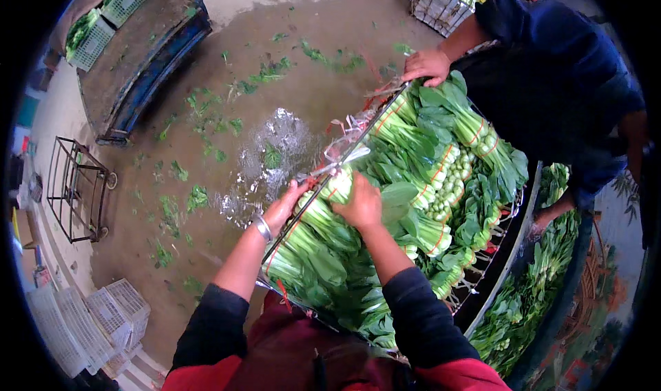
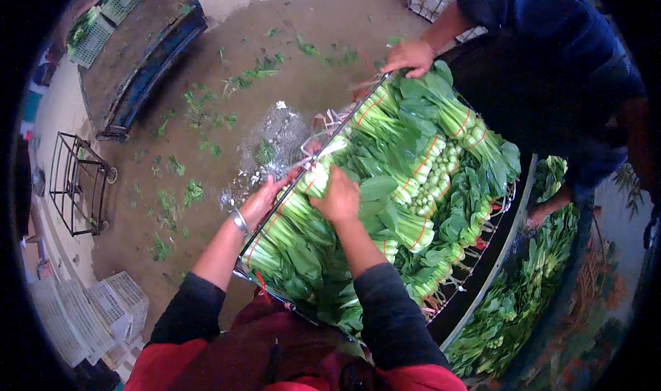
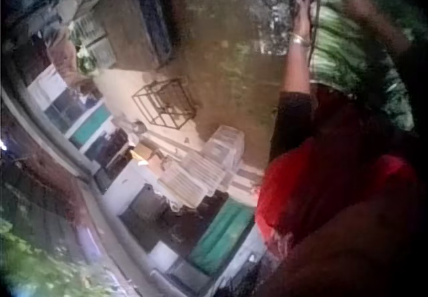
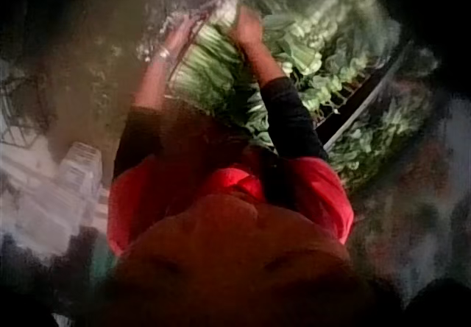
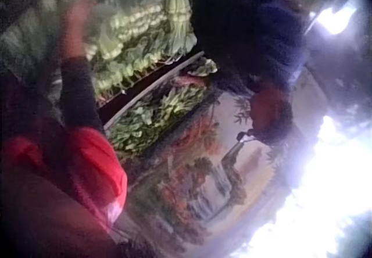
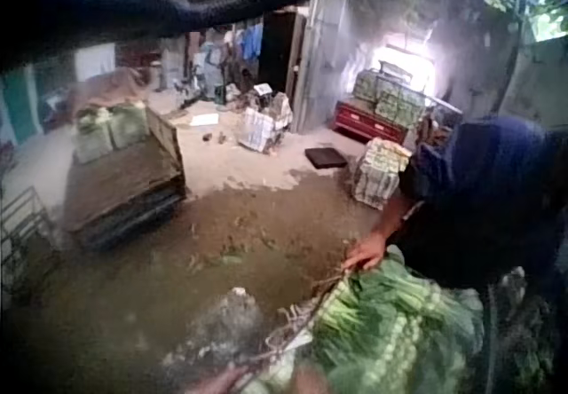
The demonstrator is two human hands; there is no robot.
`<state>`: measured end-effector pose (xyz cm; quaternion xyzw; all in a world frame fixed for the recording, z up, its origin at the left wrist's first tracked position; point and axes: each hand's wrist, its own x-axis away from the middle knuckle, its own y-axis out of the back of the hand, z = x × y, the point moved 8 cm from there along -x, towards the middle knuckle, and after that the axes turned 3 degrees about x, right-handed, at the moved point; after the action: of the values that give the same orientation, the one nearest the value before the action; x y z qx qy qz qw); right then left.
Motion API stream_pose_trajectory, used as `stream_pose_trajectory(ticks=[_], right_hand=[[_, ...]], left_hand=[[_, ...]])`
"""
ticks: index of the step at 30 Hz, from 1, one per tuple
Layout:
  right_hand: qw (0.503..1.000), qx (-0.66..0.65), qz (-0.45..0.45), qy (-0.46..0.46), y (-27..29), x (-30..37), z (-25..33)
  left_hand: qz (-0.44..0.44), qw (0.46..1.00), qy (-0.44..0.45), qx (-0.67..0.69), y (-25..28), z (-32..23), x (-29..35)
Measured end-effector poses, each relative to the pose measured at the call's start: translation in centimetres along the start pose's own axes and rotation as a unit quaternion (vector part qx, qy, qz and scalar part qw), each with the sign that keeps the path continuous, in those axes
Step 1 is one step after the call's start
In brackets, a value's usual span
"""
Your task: The person washes bundles of green leafy vegetables in a large water trough and arranges them on a metal rack. They repeatedly dip the vegetables into the water, rinse them, and place them in neat rows on the rack alongside another person.
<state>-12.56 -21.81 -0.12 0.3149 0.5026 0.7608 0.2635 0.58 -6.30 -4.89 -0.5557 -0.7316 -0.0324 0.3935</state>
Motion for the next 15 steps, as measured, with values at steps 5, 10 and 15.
stream_pose_trajectory(ticks=[5,10,15], right_hand=[[0.998,-0.01,-0.053,0.041,-1.4,-0.6,2.4],[0.996,-0.047,-0.043,0.067,0.4,1.6,2.6],[0.991,-0.072,-0.092,0.068,-1.0,3.2,3.4]], left_hand=[[-0.014,0.992,-0.086,-0.095,2.8,1.7,-0.4],[-0.06,0.982,-0.116,-0.133,1.5,1.0,0.6],[-0.146,0.951,-0.089,-0.258,1.1,0.3,4.4]])
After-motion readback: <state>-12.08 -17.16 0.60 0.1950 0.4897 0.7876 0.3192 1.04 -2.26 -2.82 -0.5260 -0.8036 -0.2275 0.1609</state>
